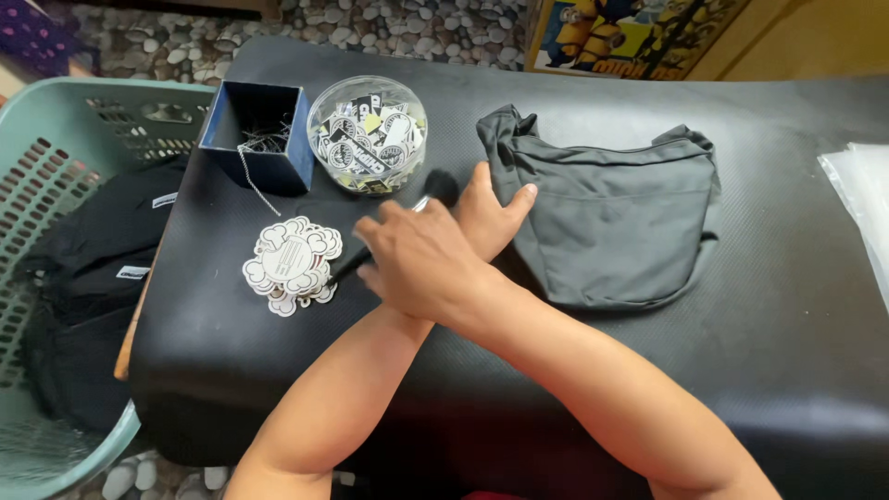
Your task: The person attaches a bear-shaped keychain to the zipper of a black bag using a small metal clasp. They then use a brush to dust the bag and place it into a clear plastic bag.
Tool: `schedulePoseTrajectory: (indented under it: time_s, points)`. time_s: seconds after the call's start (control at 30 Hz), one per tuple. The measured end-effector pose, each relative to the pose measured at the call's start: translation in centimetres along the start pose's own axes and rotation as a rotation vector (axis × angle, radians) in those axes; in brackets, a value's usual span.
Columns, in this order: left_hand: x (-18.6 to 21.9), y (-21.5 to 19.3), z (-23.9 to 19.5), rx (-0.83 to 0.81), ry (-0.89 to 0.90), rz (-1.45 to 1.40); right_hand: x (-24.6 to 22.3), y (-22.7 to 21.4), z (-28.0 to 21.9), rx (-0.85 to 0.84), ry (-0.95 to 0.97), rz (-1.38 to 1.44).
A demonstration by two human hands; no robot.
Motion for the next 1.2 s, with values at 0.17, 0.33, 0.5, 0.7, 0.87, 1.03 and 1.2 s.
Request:
schedulePoseTrajectory:
  time_s: [0.17,0.33,0.5,0.7,0.87,1.03,1.2]
  points:
    - [-0.7,-0.2,0.8,-0.089,-0.059,-0.022,4.9,-6.2,-3.2,0.46,0.056,0.297]
    - [5.0,-3.0,-0.8,-0.172,0.081,-0.213,20.1,-2.7,-11.5,0.581,0.448,0.236]
    - [8.4,-4.7,-2.0,-0.255,0.231,-0.327,31.5,4.8,-21.3,0.323,1.058,0.351]
    - [10.6,-6.1,-3.0,-0.43,0.255,-0.484,30.8,5.1,-22.9,0.21,1.236,0.974]
    - [11.4,-7.2,-3.1,-0.522,0.338,-0.69,31.3,3.3,-23.9,0.496,0.812,1.722]
    - [11.9,-7.1,-2.1,-0.568,0.309,-0.569,28.9,-1.2,-26.5,0.757,0.386,1.803]
    - [13.3,-6.4,-1.7,-0.556,0.162,-0.427,27.0,-1.7,-26.0,0.486,-0.385,1.788]
Point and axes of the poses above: each hand's wrist, its own z-axis towards the middle knuckle, its own y-axis out of the palm, x = y × z, the point moved 3 cm from there along z, towards the middle knuckle, and after that the axes turned 13 degrees about -z, right-handed, at the moved point
